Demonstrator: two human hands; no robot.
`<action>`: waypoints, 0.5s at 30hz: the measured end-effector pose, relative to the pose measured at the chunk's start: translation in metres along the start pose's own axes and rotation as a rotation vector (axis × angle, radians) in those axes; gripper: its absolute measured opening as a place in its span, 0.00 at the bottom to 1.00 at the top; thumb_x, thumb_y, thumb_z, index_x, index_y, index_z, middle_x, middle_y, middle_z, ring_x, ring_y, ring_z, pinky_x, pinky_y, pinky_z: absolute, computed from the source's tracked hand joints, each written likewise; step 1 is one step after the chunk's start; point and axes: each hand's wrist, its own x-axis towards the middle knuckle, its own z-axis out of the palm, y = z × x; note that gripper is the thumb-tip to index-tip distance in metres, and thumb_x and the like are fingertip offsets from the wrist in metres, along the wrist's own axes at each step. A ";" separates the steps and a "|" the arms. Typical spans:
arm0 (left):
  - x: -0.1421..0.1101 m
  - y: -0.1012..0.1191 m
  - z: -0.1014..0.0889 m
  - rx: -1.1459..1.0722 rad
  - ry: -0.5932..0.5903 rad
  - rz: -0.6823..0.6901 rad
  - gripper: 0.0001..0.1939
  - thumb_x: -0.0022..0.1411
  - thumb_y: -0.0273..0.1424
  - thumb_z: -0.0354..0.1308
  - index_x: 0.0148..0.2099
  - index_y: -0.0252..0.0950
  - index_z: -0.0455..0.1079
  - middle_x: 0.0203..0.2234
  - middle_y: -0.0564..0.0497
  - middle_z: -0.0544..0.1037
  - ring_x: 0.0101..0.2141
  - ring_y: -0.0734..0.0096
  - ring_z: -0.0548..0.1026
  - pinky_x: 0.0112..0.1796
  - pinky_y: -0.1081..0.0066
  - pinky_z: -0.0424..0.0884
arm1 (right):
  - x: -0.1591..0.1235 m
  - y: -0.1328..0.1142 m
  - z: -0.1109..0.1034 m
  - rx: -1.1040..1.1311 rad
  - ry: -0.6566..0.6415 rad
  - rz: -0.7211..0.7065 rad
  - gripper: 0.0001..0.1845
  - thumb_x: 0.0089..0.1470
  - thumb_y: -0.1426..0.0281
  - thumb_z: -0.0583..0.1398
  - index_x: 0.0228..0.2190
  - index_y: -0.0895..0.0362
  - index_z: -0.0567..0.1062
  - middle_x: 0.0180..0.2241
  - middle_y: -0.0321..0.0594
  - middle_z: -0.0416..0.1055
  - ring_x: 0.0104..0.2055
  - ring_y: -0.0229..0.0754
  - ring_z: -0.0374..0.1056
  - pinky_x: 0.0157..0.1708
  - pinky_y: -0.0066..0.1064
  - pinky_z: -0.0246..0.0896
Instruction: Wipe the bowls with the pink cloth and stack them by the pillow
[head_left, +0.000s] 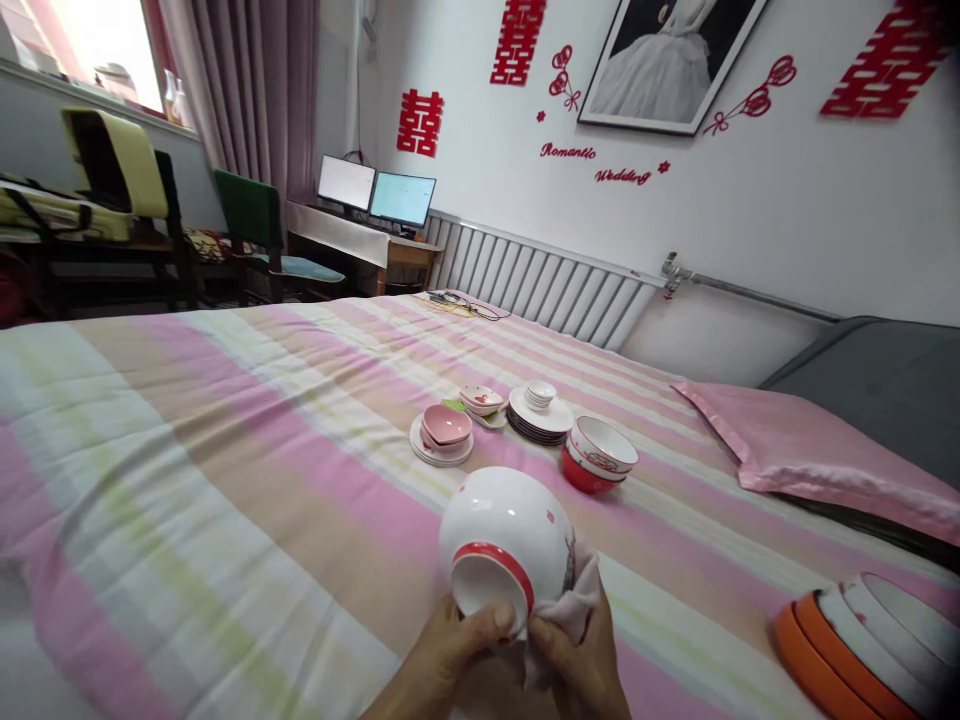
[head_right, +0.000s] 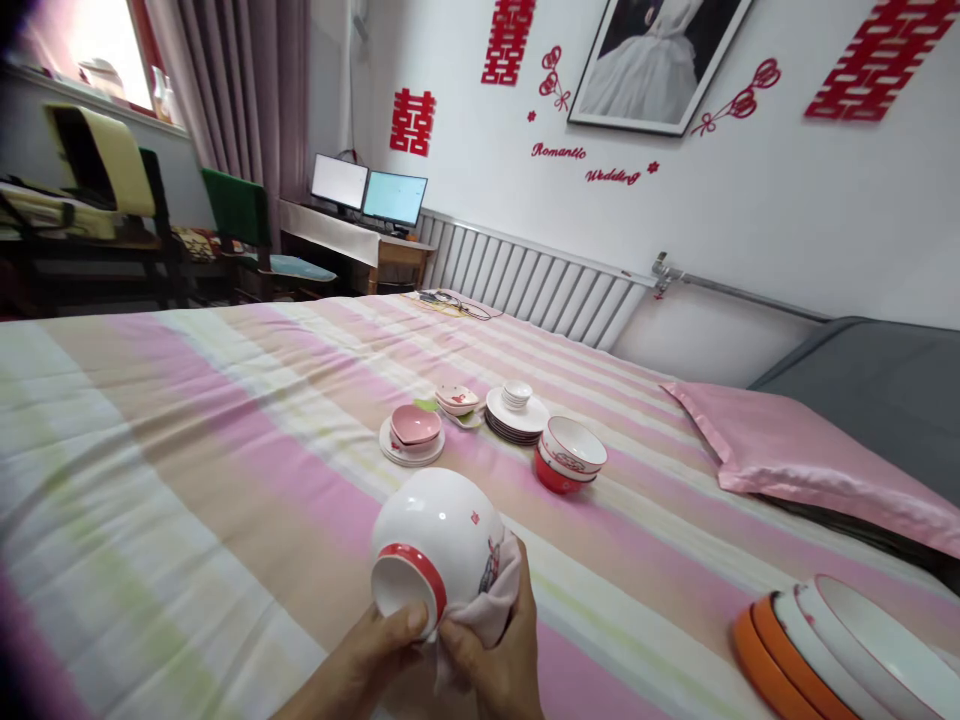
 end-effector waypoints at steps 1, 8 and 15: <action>0.000 0.000 0.000 -0.002 -0.001 0.004 0.28 0.45 0.44 0.64 0.44 0.29 0.74 0.29 0.42 0.78 0.34 0.55 0.74 0.39 0.61 0.66 | 0.000 0.000 -0.001 0.015 -0.011 0.012 0.43 0.38 0.62 0.68 0.53 0.53 0.54 0.35 0.40 0.73 0.33 0.44 0.70 0.33 0.33 0.66; 0.001 0.001 -0.003 -0.034 0.005 -0.035 0.29 0.46 0.42 0.65 0.48 0.30 0.72 0.37 0.40 0.78 0.41 0.52 0.73 0.44 0.59 0.64 | 0.001 -0.006 0.002 0.065 0.006 -0.008 0.40 0.37 0.63 0.68 0.51 0.54 0.59 0.37 0.43 0.72 0.34 0.45 0.71 0.34 0.35 0.67; -0.002 0.003 0.001 -0.059 0.027 -0.038 0.26 0.48 0.40 0.63 0.48 0.30 0.72 0.40 0.41 0.77 0.42 0.53 0.72 0.44 0.60 0.65 | 0.003 -0.005 0.000 0.045 -0.029 -0.035 0.37 0.38 0.64 0.68 0.49 0.55 0.61 0.37 0.42 0.72 0.38 0.46 0.70 0.36 0.35 0.66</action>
